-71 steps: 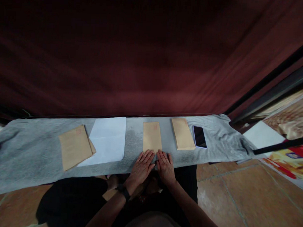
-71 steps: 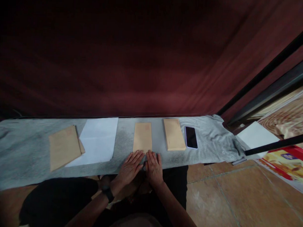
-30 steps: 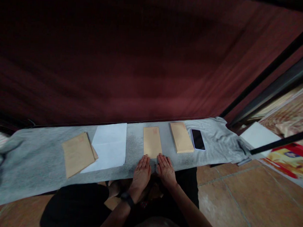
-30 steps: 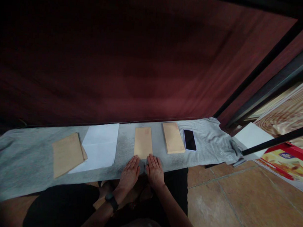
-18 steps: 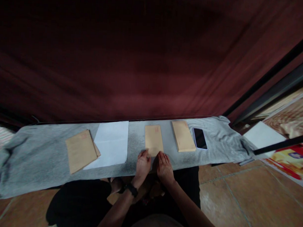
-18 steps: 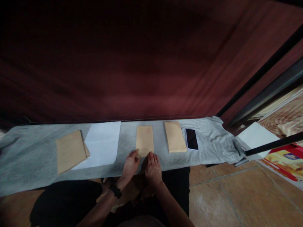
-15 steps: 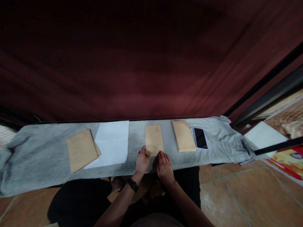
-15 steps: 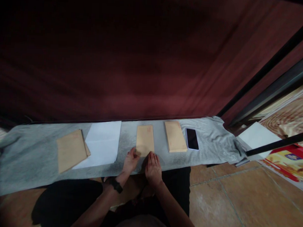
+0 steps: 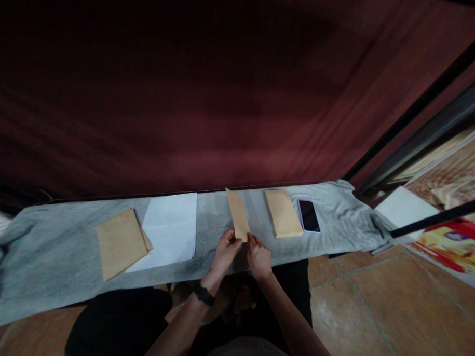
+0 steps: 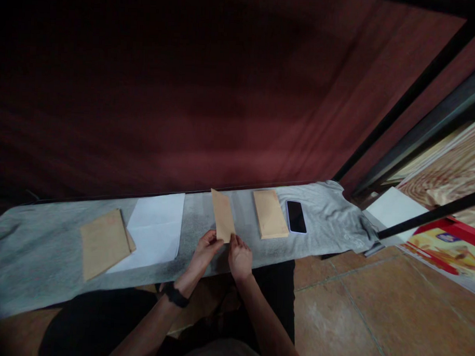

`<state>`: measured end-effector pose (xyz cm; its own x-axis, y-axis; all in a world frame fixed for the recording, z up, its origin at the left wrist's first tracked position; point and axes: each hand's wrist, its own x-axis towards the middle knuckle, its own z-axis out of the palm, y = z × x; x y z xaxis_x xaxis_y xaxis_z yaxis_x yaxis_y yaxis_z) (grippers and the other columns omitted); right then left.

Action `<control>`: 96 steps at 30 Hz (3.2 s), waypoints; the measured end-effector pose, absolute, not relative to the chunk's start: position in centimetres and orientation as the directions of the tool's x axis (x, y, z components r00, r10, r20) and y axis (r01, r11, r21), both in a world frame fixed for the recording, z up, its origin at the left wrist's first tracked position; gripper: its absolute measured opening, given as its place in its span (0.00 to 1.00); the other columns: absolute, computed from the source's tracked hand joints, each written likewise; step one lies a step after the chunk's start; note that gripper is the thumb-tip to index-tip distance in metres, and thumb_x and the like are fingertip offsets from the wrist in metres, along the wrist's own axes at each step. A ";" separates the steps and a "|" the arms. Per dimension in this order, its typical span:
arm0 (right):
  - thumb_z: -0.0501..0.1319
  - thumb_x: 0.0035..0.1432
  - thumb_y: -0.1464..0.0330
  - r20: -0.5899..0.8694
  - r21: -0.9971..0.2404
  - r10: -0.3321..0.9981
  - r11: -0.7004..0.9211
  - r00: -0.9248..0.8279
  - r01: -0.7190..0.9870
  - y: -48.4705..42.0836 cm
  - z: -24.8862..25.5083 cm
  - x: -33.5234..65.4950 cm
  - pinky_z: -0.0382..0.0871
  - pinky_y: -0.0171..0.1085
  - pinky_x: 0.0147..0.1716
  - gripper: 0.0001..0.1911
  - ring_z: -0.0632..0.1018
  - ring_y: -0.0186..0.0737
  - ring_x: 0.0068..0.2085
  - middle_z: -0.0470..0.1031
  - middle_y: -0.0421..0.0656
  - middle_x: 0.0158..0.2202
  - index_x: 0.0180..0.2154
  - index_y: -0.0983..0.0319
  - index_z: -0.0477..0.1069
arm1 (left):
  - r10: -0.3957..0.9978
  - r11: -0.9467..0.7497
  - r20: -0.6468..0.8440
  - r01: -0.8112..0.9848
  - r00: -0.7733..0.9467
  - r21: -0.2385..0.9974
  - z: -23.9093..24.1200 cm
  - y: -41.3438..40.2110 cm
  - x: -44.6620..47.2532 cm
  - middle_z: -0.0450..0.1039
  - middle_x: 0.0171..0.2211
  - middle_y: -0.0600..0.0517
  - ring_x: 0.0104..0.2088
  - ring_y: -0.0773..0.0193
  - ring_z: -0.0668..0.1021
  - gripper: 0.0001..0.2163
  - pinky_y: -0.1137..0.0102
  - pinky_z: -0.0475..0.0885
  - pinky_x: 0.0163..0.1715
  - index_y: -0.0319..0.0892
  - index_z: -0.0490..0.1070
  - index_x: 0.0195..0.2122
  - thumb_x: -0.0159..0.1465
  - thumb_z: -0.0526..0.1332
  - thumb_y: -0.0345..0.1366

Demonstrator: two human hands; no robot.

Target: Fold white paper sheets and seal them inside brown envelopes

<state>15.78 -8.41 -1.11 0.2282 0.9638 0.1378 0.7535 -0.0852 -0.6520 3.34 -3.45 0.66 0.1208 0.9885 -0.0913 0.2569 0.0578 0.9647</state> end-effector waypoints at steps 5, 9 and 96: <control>0.62 0.57 0.54 -0.200 -0.978 0.888 -0.157 0.413 -0.137 -7.2 -0.3 16.3 0.72 0.35 0.33 0.16 0.78 0.40 0.31 0.79 0.43 0.29 0.29 0.60 0.73 | 0.982 0.188 -0.189 0.042 0.009 0.981 0.9 -4.4 4.5 0.80 0.41 0.47 0.42 0.59 0.81 0.22 0.66 0.76 0.42 0.42 0.72 0.50 0.58 0.67 0.46; 0.61 0.50 0.44 -0.294 -0.930 0.891 -0.183 0.345 -0.320 -8.2 -1.5 14.3 0.71 0.35 0.25 0.24 0.74 0.36 0.23 0.71 0.38 0.20 0.24 0.57 0.65 | 0.952 0.306 -0.306 -0.009 -0.012 0.952 -0.5 -5.4 4.0 0.79 0.31 0.51 0.33 0.60 0.81 0.24 0.67 0.76 0.35 0.40 0.73 0.48 0.54 0.70 0.48; 0.56 0.67 0.65 0.278 -0.277 0.924 0.337 -0.260 0.900 -11.9 -4.1 18.9 0.53 0.53 0.68 0.33 0.60 0.50 0.70 0.53 0.48 0.72 0.70 0.59 0.53 | 0.991 0.117 -0.121 0.764 -0.051 0.635 -1.5 23.5 -4.9 0.80 0.34 0.46 0.36 0.56 0.80 0.08 0.67 0.72 0.40 0.39 0.80 0.35 0.55 0.66 0.35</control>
<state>18.87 -11.92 -4.08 -0.2604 0.9245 0.2785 0.8999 0.3369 -0.2770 -4.89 23.51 -1.50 -0.0510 0.9913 -0.1213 0.7637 0.1170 0.6349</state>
